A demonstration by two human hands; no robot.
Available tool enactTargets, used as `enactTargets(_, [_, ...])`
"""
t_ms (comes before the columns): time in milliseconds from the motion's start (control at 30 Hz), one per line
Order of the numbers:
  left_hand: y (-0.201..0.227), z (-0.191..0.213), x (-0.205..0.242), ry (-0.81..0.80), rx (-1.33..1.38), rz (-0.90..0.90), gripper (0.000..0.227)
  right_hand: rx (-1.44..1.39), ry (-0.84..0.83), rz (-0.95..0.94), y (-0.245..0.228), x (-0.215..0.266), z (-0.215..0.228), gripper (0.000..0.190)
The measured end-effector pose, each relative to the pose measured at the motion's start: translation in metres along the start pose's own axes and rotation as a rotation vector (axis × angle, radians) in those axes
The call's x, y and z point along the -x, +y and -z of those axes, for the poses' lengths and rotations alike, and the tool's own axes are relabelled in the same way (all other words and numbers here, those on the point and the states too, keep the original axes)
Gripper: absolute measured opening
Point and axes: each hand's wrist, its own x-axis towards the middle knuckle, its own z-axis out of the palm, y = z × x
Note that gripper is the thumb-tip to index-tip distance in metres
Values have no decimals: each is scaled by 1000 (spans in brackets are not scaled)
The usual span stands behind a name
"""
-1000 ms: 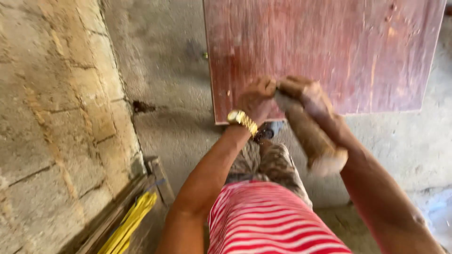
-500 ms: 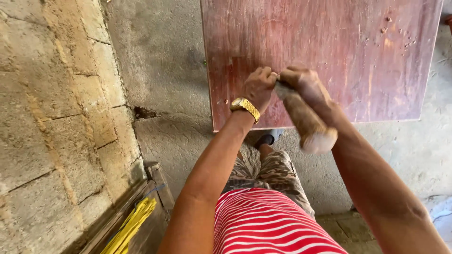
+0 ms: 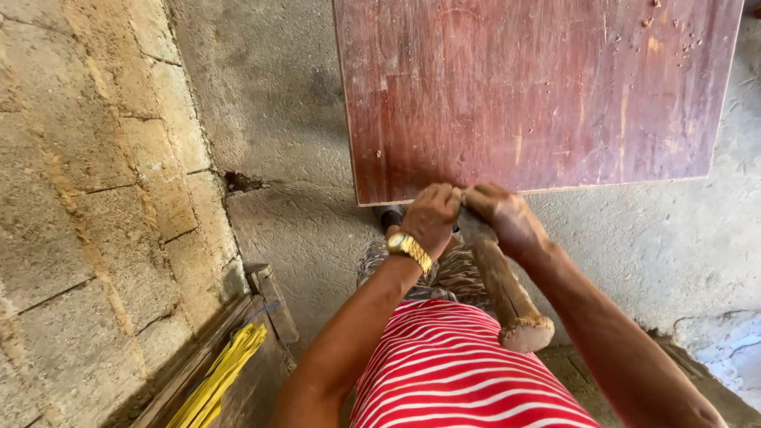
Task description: Scraping the old finish and cleaning the surface of a wooden table using a hand chisel and scraper.
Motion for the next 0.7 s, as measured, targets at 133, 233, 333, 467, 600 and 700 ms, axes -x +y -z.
enactTargets(133, [0, 7, -3, 2, 29, -27, 14, -980, -101, -624, -13, -8, 22, 17])
enactTargets(233, [-17, 8, -44, 128, 44, -15, 9, -6, 3, 80, -5, -30, 39, 23])
enactTargets(333, [-53, 15, -128, 179, -66, -105, 16, -711, -6, -707, -17, -95, 96, 12])
enactTargets(467, [-73, -4, -177, 181, -83, -55, 3, -171, 125, 12, 42, -125, 79, 16])
enactTargets(600, [-68, 1, -174, 164, -92, -46, 4, -157, 95, 15, 41, -118, 77, 12])
enactTargets(700, [-56, 16, -155, 106, -36, -29, 8, -234, 56, -22, 54, -120, 64, 14])
